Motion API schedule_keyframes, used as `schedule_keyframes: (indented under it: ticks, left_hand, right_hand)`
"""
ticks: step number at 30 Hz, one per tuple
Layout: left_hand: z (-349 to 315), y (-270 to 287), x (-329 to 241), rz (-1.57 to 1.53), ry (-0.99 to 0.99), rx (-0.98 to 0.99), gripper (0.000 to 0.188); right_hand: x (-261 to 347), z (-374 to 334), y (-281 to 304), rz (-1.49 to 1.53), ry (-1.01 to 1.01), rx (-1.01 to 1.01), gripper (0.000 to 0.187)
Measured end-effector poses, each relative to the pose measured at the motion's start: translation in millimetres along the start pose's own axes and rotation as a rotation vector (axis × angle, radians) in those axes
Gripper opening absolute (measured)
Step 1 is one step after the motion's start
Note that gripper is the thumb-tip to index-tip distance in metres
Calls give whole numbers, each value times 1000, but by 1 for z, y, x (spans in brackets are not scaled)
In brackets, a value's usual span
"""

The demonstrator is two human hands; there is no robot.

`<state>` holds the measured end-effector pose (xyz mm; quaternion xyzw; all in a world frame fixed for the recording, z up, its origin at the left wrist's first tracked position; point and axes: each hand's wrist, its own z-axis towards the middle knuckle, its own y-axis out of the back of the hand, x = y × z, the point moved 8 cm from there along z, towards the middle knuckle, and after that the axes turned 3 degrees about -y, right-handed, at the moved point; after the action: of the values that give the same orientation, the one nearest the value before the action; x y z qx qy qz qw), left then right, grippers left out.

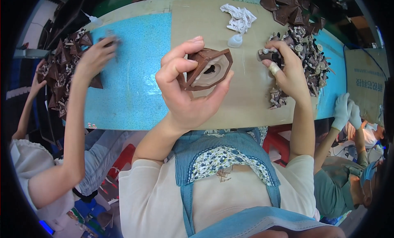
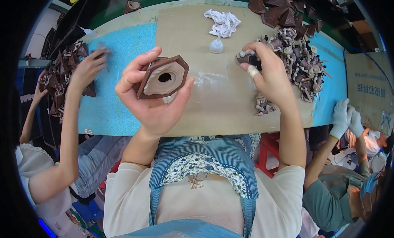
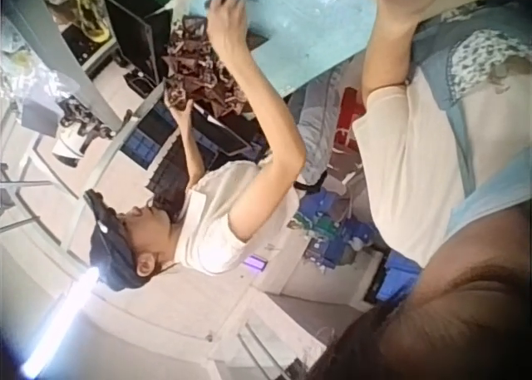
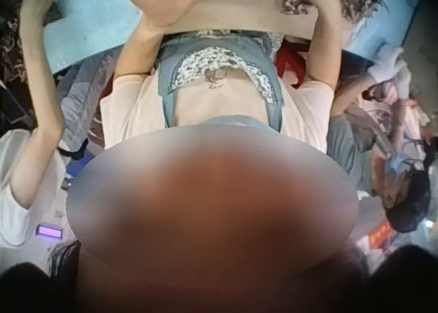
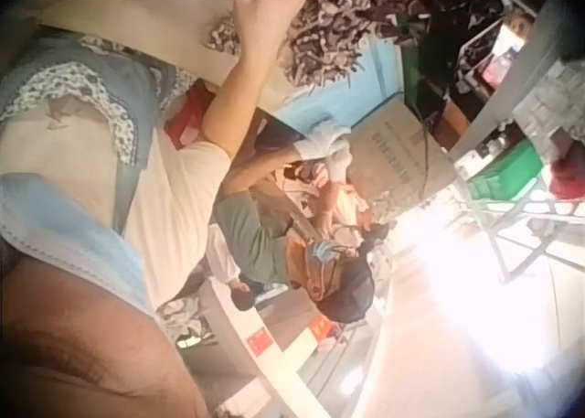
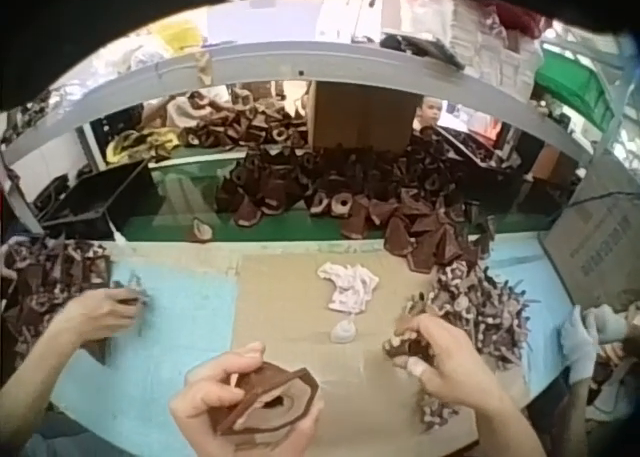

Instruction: The person glues small decorative resin figurine parts onto a hexagonal base using a glue bottle to assemble figurines.

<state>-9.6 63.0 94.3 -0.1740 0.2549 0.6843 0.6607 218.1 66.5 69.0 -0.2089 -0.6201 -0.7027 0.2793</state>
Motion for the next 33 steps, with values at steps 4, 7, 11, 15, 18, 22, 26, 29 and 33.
schedule_keyframes:
  ticks: [4,7,11,15,18,22,26,29,33]
  left_hand:
    - [0,-2,7,-88,1,-101,75]
    - [-3,-6,12,-270,114,-86,76]
    - [-20,-20,33,-643,602,104,71]
    - [-47,-42,35,-968,977,182,78]
    - [-57,-53,26,-725,1027,377,81]
    - [-55,-66,19,-563,801,668,68]
    - [-56,-78,8,-617,866,762,70]
    - [-56,-78,3,-562,804,776,68]
    - [-52,-76,1,-504,728,778,67]
  right_hand:
    - [-4,-18,-4,459,-171,-28,28]
    - [-1,-28,-3,723,-175,-69,29]
    - [3,-41,-14,960,-273,37,34]
    - [11,-49,-11,939,-117,43,32]
    - [27,-52,-5,874,-8,11,26]
    - [49,-57,6,501,151,71,25]
    - [78,-56,5,298,417,112,32]
    - [88,-55,0,151,472,126,36]
    - [98,-55,-2,79,555,151,32]
